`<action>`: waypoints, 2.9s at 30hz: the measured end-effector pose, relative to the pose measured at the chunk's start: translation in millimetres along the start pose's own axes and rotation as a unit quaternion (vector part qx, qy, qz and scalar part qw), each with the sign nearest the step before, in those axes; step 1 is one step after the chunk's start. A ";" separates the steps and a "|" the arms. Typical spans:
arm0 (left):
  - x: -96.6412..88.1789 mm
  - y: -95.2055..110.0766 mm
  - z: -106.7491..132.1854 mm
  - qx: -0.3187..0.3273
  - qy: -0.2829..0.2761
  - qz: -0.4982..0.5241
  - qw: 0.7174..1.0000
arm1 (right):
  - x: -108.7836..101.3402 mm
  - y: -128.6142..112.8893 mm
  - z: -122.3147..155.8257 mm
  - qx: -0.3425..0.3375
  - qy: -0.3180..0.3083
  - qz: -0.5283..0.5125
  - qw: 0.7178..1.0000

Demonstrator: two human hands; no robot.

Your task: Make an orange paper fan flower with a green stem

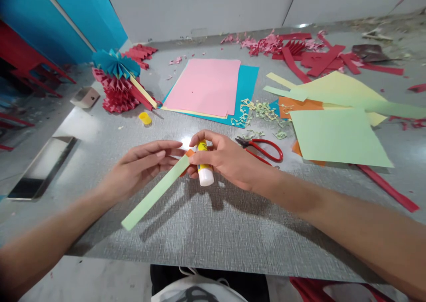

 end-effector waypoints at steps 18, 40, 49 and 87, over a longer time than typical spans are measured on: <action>1.5 -4.0 5.9 0.095 0.021 -0.477 0.873 | 9.1 -11.8 26.0 -0.238 0.019 0.671 0.702; 7.5 -10.6 12.2 0.192 0.037 -0.525 0.828 | 7.4 -24.6 33.1 -0.229 0.044 0.646 0.727; 8.3 -9.3 9.3 0.127 0.051 -0.498 0.856 | 7.6 -11.3 16.7 -0.261 0.112 0.265 0.922; 5.2 -3.5 8.2 0.083 0.069 -0.521 0.847 | 21.6 -4.7 14.4 -0.284 0.063 0.457 0.841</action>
Point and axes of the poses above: each hand's wrist, its own z-axis away from the middle knuckle, its own x-axis out of the palm, y = z × x, the point moved 4 cm from there along -z, towards the middle knuckle, and after that the axes turned 4 degrees about y, right-handed, at the moved point
